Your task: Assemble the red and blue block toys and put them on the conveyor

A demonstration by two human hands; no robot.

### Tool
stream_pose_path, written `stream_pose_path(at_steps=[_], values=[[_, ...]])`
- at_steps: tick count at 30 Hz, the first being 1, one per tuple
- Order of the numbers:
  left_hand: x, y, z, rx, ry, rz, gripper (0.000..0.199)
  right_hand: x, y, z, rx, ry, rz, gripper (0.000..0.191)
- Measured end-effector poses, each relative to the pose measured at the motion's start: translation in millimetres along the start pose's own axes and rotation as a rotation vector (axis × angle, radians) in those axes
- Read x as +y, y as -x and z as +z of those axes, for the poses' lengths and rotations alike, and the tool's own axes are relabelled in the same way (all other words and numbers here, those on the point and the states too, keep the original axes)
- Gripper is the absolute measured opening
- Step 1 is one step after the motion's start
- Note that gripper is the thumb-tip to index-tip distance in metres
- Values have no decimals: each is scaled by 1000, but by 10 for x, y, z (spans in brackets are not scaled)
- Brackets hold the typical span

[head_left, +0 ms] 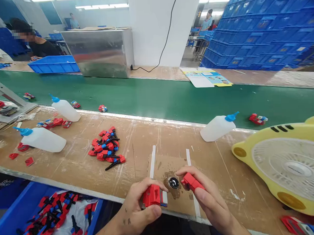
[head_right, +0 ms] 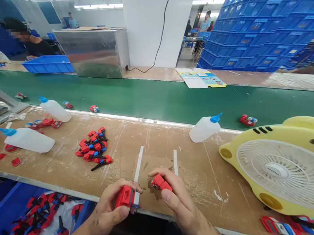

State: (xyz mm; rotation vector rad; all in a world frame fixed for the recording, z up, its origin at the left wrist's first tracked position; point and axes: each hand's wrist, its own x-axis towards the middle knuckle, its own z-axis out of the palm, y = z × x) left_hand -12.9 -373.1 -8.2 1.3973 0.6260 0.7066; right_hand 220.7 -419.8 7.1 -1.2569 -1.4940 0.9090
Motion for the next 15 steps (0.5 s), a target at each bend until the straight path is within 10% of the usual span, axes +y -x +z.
stream_pose_path(at_steps=[9, 15], values=[[-334, -42, -55, 62, 239, -100, 49, 13, 127, 141, 14, -753, 256, 46], [-439, -146, 69, -4, 498, -206, 42, 44, 263, 68, 27, -600, 236, 40]])
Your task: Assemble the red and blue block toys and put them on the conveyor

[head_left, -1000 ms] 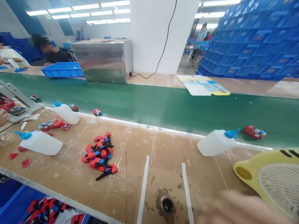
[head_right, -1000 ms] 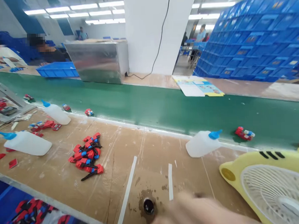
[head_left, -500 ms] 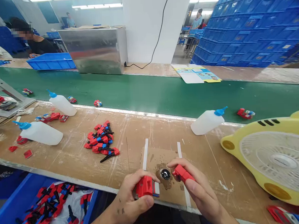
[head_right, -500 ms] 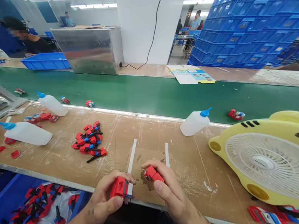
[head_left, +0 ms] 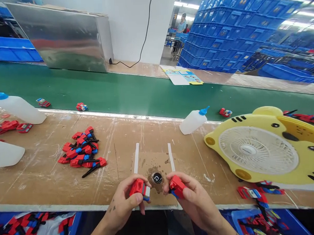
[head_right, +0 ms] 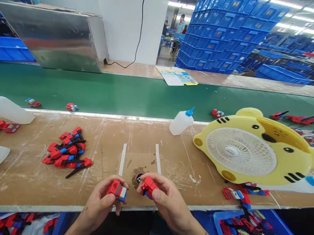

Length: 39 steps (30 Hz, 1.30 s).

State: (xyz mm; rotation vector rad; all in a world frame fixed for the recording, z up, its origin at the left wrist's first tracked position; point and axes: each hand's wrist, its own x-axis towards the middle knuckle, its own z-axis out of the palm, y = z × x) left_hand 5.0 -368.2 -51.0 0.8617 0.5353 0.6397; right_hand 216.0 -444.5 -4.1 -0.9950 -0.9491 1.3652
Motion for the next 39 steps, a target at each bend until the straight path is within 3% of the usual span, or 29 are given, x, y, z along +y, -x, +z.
stream_pose_path(at_steps=[5, 7, 9, 11, 14, 16, 19, 26, 32, 36, 39], values=[[-24, -16, 95, -186, 208, -93, 48, -38, 59, -225, -27, 870, -347, 35], [-28, 3, 80, -228, 210, -75, 50, -56, 77, -378, 15, 1115, -475, 39], [-32, 34, 47, -221, 143, -32, 44, -64, 114, -544, 86, 1256, -513, 41], [-45, 64, 2, -189, 43, 0, 41, -57, 171, -688, 129, 1305, -477, 41], [-112, 77, -86, -125, -104, -11, 46, 11, 260, -795, 161, 1232, -310, 38], [-184, 58, -152, -59, -219, -24, 48, 109, 293, -785, 213, 1108, -213, 33], [-283, 4, -231, 41, -403, -17, 47, 306, 285, -697, 238, 1003, -189, 26], [-331, -62, -295, 174, -522, -9, 45, 529, 128, -596, -13, 1189, -338, 32], [-327, -38, -328, 146, -560, -9, 46, 393, -70, -655, -161, 1320, -430, 31], [-335, -36, -357, 111, -470, -2, 39, 321, -167, -647, -261, 1365, -394, 28], [-327, -39, -377, 60, -466, 15, 34, 312, -199, -652, -267, 1378, -374, 29]])
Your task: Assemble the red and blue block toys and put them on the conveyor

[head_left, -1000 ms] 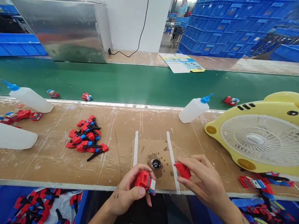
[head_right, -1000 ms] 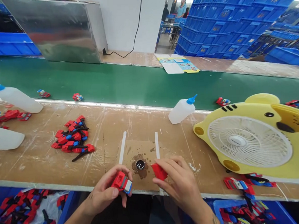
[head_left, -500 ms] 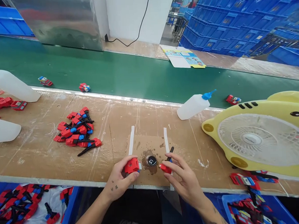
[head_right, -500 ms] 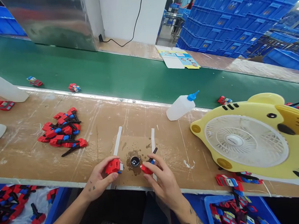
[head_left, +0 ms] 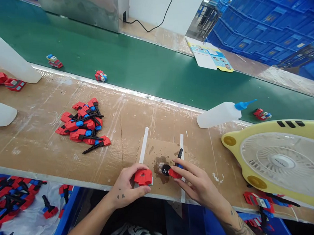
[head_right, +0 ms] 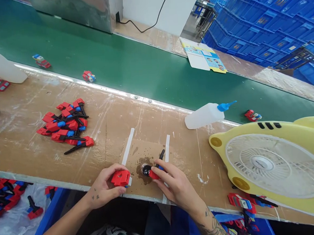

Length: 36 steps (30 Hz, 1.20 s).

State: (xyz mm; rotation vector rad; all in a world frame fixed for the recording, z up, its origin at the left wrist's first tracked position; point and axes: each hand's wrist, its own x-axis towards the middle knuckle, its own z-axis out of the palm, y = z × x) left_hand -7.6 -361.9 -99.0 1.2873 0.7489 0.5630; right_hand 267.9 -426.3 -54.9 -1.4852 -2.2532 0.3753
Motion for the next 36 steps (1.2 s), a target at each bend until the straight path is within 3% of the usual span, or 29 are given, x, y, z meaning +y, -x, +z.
stream_pose_path(at_steps=[11, 26, 31, 36], values=[[-13, 15, -27, 69, 58, 64, 41, -7, -47, -31, -42, -12, 2, 28], [-88, 23, -20, 77, 243, -85, 57, -19, -84, -46, -28, -39, -20, 26], [-19, 1, 21, 57, 302, -31, 45, 3, -57, -57, 28, -131, 30, 27], [110, -59, 142, 18, 410, -57, 47, -38, -50, -129, 148, -224, 7, 34]])
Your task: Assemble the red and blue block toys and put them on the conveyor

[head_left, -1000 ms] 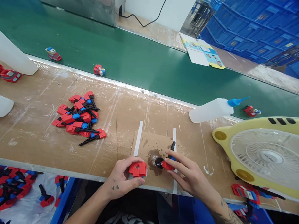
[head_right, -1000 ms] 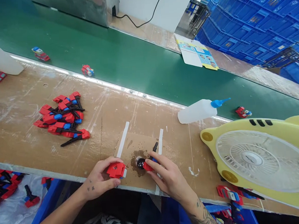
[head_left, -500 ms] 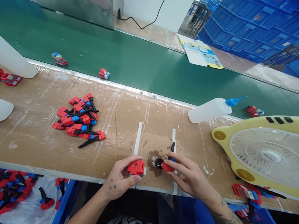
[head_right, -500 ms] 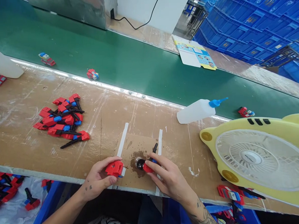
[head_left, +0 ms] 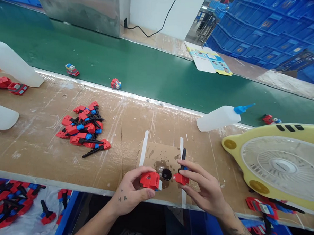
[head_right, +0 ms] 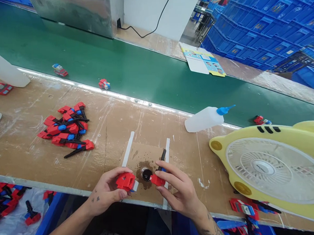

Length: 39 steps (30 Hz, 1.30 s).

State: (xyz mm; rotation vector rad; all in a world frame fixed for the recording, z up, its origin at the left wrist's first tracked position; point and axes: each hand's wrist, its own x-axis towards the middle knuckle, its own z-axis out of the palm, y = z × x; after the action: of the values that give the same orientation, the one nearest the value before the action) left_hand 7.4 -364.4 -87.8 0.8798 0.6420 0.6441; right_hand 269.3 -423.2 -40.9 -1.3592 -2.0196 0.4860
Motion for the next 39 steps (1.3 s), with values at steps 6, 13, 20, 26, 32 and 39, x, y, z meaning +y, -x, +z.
stream_pose_path(at_steps=[6, 13, 20, 26, 32, 39], values=[[49, -40, 116, -76, -8, -6, 48, -177, -127, -58, 66, -42, -136, 33], [66, -16, 148, -101, -4, 31, 44, -246, -214, 1, -16, -70, -175, 28], [104, 15, 138, -111, -96, 29, 47, -240, -219, 64, -63, -70, -173, 34], [266, -19, 160, -125, -284, 95, 44, -314, -206, 166, 45, -16, -147, 32], [290, 9, 181, -63, -380, 140, 47, -291, -182, 308, 162, 4, -171, 26], [204, 105, 190, 90, -226, 201, 55, -421, -200, 303, 218, 60, -227, 28]])
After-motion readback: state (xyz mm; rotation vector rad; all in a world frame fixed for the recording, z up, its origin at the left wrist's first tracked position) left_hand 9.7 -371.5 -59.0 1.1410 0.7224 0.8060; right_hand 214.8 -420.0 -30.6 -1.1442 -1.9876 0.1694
